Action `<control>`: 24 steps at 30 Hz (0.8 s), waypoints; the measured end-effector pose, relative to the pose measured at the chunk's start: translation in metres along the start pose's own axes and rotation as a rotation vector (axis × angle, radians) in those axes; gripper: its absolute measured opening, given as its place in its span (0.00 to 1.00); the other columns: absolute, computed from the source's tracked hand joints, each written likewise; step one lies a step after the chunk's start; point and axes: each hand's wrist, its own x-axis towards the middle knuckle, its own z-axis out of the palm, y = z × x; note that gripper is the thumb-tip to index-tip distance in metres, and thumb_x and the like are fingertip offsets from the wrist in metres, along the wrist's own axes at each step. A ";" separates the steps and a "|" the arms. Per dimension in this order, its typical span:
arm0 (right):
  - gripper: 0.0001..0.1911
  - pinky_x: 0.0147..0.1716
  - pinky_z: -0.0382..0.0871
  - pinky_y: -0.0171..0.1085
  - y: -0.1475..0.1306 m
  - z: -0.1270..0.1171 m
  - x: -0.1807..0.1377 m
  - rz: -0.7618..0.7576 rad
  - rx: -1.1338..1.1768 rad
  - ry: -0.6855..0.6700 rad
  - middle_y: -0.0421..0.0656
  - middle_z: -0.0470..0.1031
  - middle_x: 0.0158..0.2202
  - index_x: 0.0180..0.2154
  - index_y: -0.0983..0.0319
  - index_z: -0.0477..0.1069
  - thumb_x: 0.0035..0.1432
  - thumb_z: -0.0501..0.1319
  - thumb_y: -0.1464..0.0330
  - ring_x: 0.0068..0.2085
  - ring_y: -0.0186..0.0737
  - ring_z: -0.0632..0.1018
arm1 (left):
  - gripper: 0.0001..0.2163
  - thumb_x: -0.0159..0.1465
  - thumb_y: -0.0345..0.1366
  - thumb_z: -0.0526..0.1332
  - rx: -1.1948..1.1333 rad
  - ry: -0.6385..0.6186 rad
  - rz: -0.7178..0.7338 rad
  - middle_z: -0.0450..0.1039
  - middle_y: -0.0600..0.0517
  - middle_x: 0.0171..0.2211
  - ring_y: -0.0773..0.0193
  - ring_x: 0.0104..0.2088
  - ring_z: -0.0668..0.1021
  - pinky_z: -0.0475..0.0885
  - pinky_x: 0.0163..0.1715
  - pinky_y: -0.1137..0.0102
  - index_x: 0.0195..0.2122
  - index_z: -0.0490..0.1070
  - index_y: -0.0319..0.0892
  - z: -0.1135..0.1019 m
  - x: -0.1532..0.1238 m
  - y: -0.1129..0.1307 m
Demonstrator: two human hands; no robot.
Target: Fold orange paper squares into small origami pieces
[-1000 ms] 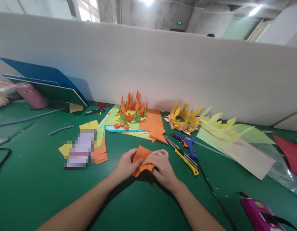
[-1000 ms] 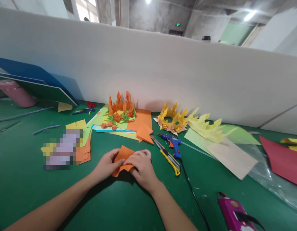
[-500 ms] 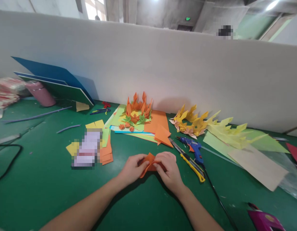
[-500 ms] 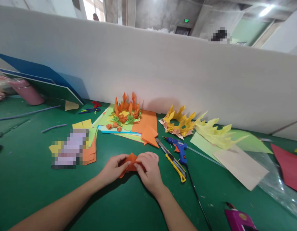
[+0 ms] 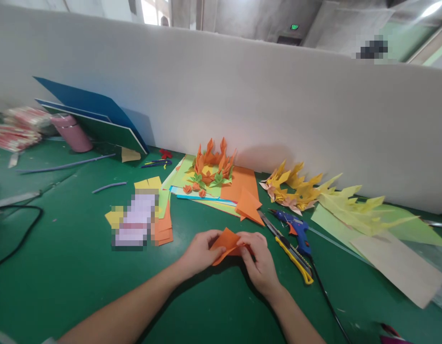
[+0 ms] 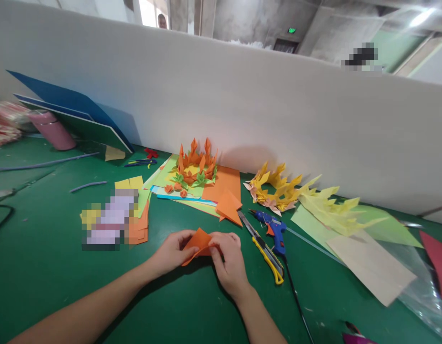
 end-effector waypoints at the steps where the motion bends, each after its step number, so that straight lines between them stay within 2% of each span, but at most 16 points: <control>1: 0.07 0.43 0.58 0.42 0.000 0.000 -0.001 -0.008 -0.009 0.005 0.42 0.75 0.35 0.34 0.58 0.63 0.61 0.49 0.73 0.40 0.40 0.75 | 0.12 0.51 0.28 0.59 0.013 -0.003 0.005 0.78 0.48 0.37 0.58 0.37 0.78 0.71 0.41 0.64 0.37 0.74 0.39 0.000 0.000 -0.001; 7: 0.06 0.41 0.59 0.41 -0.001 0.000 0.000 -0.028 -0.046 0.037 0.42 0.74 0.32 0.33 0.59 0.62 0.60 0.50 0.73 0.37 0.39 0.75 | 0.13 0.51 0.29 0.58 0.035 -0.041 0.044 0.78 0.47 0.38 0.58 0.38 0.77 0.71 0.40 0.65 0.39 0.74 0.38 0.001 -0.002 0.000; 11: 0.07 0.39 0.59 0.41 -0.002 0.000 0.002 -0.004 -0.067 0.035 0.41 0.73 0.29 0.28 0.59 0.61 0.59 0.50 0.72 0.31 0.38 0.73 | 0.11 0.56 0.33 0.55 0.090 -0.043 0.076 0.78 0.48 0.36 0.61 0.35 0.77 0.71 0.38 0.68 0.37 0.74 0.39 -0.001 -0.002 0.002; 15: 0.08 0.40 0.58 0.42 0.000 0.000 0.003 0.001 -0.065 0.008 0.41 0.75 0.30 0.29 0.59 0.64 0.60 0.51 0.70 0.33 0.38 0.75 | 0.14 0.59 0.40 0.52 0.258 -0.013 0.096 0.77 0.52 0.27 0.62 0.30 0.75 0.69 0.34 0.70 0.30 0.75 0.40 -0.003 0.000 0.006; 19: 0.08 0.41 0.58 0.42 0.001 0.000 0.004 0.031 -0.044 -0.011 0.41 0.77 0.31 0.31 0.59 0.68 0.61 0.53 0.66 0.35 0.39 0.76 | 0.14 0.59 0.40 0.52 0.274 -0.011 0.108 0.78 0.52 0.30 0.61 0.32 0.75 0.68 0.36 0.70 0.31 0.76 0.40 -0.003 0.000 0.009; 24: 0.12 0.39 0.58 0.42 0.002 0.001 0.004 0.056 -0.026 0.005 0.40 0.76 0.28 0.27 0.60 0.69 0.61 0.55 0.63 0.31 0.39 0.75 | 0.15 0.59 0.40 0.51 0.280 -0.041 0.094 0.78 0.53 0.28 0.62 0.31 0.75 0.68 0.33 0.71 0.30 0.76 0.41 -0.003 -0.002 0.009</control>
